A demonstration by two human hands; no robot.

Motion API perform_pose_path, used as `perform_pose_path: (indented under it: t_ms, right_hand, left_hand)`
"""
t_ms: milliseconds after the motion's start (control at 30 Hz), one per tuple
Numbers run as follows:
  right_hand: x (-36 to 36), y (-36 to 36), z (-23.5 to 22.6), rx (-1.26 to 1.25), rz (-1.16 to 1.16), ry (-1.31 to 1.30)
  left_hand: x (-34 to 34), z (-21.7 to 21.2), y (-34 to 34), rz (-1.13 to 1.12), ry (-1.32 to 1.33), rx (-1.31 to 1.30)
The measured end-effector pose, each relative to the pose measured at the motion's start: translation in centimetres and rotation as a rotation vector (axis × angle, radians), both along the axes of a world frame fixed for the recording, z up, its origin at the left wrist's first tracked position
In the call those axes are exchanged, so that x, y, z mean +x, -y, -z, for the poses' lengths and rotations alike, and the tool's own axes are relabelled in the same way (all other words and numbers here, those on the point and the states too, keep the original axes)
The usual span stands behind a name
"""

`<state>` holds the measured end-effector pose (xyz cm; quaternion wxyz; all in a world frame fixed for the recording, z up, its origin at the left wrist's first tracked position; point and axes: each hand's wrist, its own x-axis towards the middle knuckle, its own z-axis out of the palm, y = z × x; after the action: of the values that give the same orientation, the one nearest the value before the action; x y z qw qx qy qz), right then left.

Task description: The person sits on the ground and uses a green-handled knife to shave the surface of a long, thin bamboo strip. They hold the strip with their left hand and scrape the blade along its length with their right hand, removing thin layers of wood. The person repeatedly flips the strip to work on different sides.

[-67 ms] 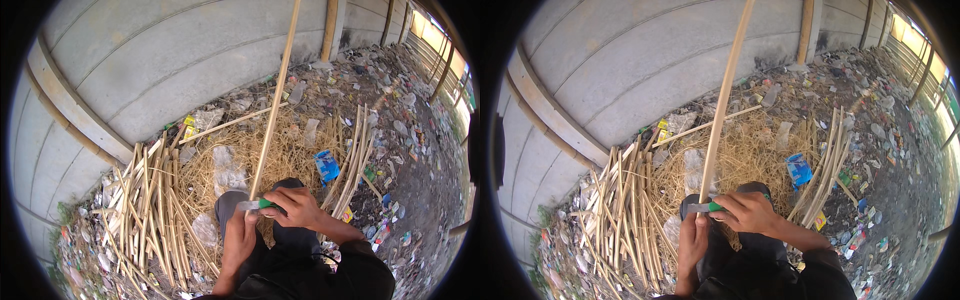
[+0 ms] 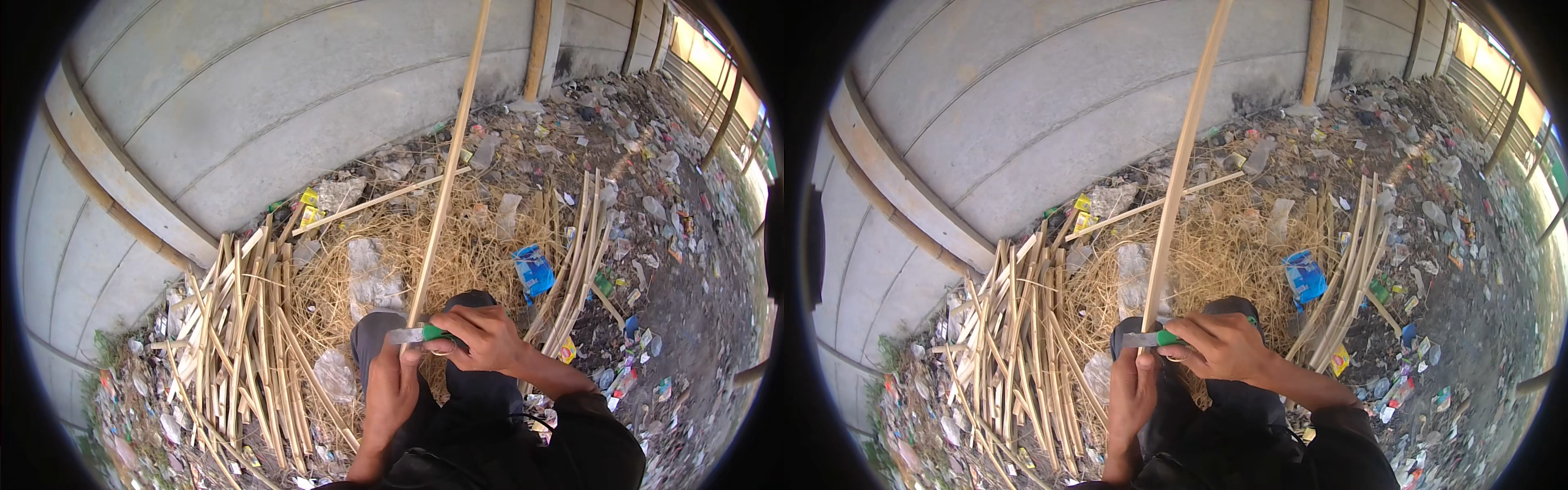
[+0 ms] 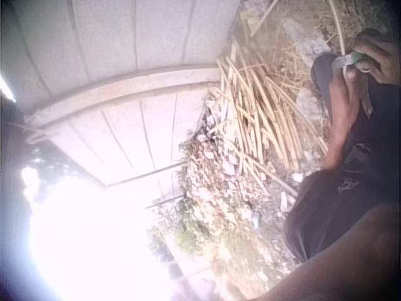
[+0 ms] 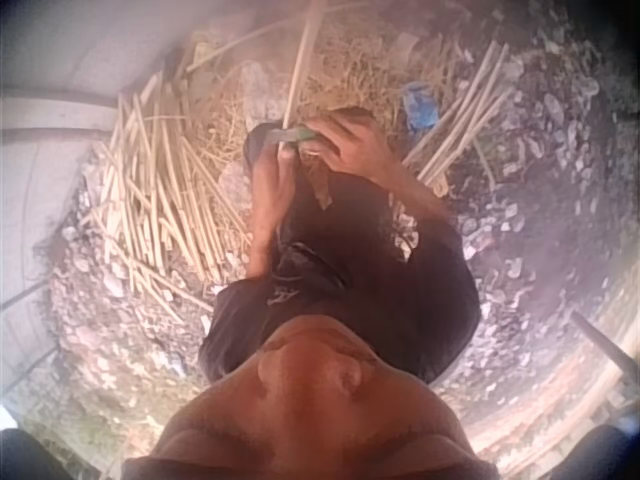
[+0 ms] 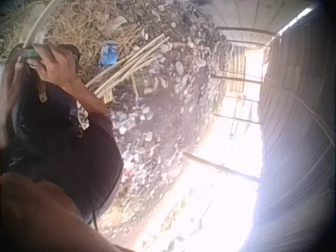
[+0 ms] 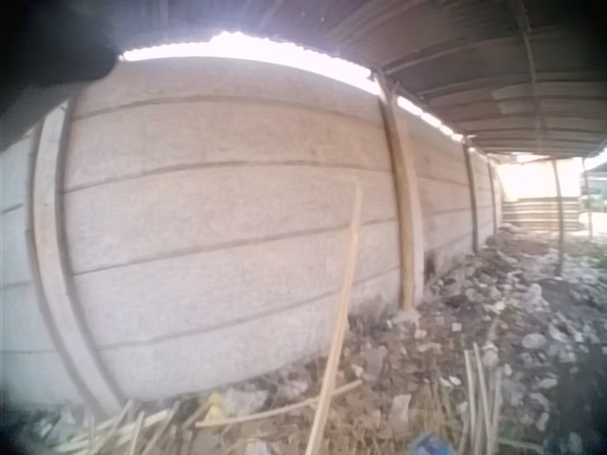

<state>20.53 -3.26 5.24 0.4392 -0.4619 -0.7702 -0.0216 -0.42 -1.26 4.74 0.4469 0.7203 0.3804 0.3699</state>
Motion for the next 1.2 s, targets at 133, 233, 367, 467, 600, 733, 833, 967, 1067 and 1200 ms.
perform_pose_path:
  t_ms: [133, 233, 367, 467, 600, 733, 833, 967, 1067, 1200]
  right_hand:
    - [-0.1, 0.0, -0.5, 0.000, 0.000, -0.009]
    - [-0.2, 0.1, -0.6, -0.014, 0.016, -0.009]
    - [0.1, 0.0, -0.5, 0.026, 0.053, -0.016]
    - [0.4, 0.0, -1.1, 0.035, 0.078, -0.009]
    - [0.9, -0.2, -0.6, 0.054, 0.096, -0.039]
    - [2.2, -0.6, -1.5, 0.029, 0.155, -0.035]
    - [3.0, -1.0, -1.1, 0.066, 0.175, -0.032]
    - [6.2, -2.8, -1.1, 0.068, 0.298, -0.176]
    - [7.8, -4.1, -1.3, 0.077, 0.316, -0.192]
    - [12.4, -6.1, -0.3, 0.048, 0.441, -0.280]
  left_hand:
    - [0.4, -1.2, 0.5, -0.061, -0.056, 0.052]
    - [0.6, -1.6, 0.6, -0.075, -0.080, 0.084]
    - [0.4, -1.5, 0.8, -0.065, -0.137, 0.080]
    - [0.3, -1.6, 0.8, -0.049, -0.156, 0.078]
    - [0.5, -2.0, 1.1, -0.041, -0.135, 0.074]
    - [0.2, -1.9, 1.6, -0.022, -0.177, 0.006]
    - [0.1, -1.6, 1.8, -0.018, -0.198, -0.012]
    - [-0.7, 0.1, 2.8, -0.018, -0.231, -0.033]
    - [-1.4, 1.4, 3.2, -0.006, -0.262, -0.046]
    - [-2.7, 2.4, 3.9, 0.021, -0.346, -0.043]
